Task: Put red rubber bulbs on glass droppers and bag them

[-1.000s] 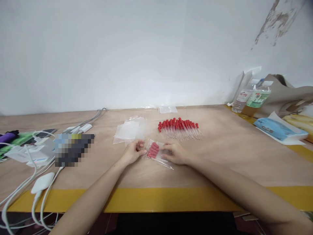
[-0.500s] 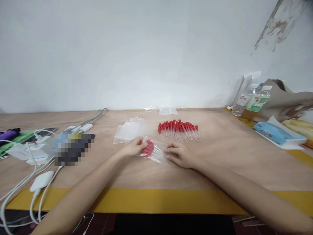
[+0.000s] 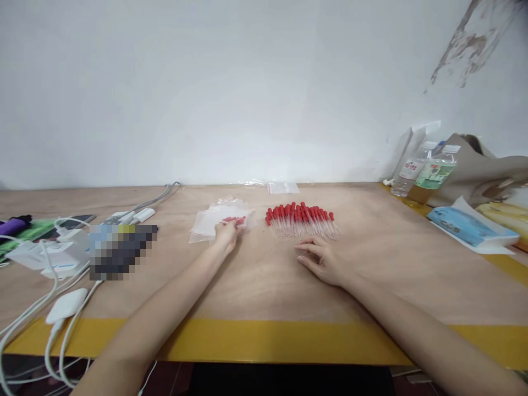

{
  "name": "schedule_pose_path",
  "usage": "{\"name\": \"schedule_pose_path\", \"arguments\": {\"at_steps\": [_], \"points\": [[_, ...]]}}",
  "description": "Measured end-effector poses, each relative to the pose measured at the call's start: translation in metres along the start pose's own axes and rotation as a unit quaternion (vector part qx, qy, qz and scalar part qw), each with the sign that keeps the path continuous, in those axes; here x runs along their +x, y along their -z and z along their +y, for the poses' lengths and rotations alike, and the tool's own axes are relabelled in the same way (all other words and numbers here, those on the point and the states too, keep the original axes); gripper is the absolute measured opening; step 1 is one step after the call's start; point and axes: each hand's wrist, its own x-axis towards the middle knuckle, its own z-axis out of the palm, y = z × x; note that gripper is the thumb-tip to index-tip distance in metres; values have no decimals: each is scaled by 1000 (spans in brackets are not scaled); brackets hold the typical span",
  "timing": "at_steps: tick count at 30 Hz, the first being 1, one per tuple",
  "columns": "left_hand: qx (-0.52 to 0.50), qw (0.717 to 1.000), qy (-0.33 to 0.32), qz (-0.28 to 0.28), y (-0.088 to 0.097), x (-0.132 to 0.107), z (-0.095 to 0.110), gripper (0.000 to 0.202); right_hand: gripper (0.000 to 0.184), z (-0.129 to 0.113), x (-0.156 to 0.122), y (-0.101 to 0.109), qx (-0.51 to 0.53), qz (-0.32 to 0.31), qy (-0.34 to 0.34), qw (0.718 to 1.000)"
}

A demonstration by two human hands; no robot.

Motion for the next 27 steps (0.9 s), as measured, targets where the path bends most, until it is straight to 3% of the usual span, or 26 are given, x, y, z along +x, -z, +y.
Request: {"name": "schedule_pose_path", "arguments": {"at_steps": [2, 4, 8, 9, 10, 11, 13, 15, 16, 17, 19, 21, 27], "points": [[5, 1000, 27, -15, -14, -4, -6, 14, 25, -2, -2, 1, -1, -17, -1, 1000], [19, 997, 63, -48, -15, -13, -5, 11, 25, -5, -3, 3, -7, -27, 0, 1000], [84, 985, 109, -101, 21, -32, 8, 3, 25, -8, -2, 5, -16, -38, 3, 999], [187, 971, 73, -127, 35, -32, 13, 8, 25, -9, -2, 5, -16, -43, 0, 999], [302, 943, -13, -136, 48, -30, 18, 16, 25, -9, -2, 5, -16, -48, -4, 999], [411, 894, -123, -126, 61, -25, 23, 21, 24, -9, -2, 5, -16, -52, -6, 998], [569, 758, -298, -116, 82, -9, 33, 30, 24, -8, -3, 4, -19, -57, -6, 998], [600, 725, -313, -131, 95, 11, 40, 31, 23, -6, -3, 4, -21, -59, -1, 998], [635, 689, -305, -169, 99, 20, 43, 30, 24, -6, -3, 3, -21, -59, 0, 998], [653, 671, -292, -197, 102, 28, 44, 27, 24, -5, -4, 3, -20, -60, 0, 998], [669, 652, -282, -218, 104, 38, 44, 21, 24, -4, -4, 4, -20, -60, 0, 998], [667, 657, -291, -197, 105, 41, 41, 18, 23, -4, -4, 4, -22, -60, 2, 998], [617, 691, -375, -30, 104, 25, 44, 26, 23, -7, -3, 6, -26, -53, 11, 998]]}}
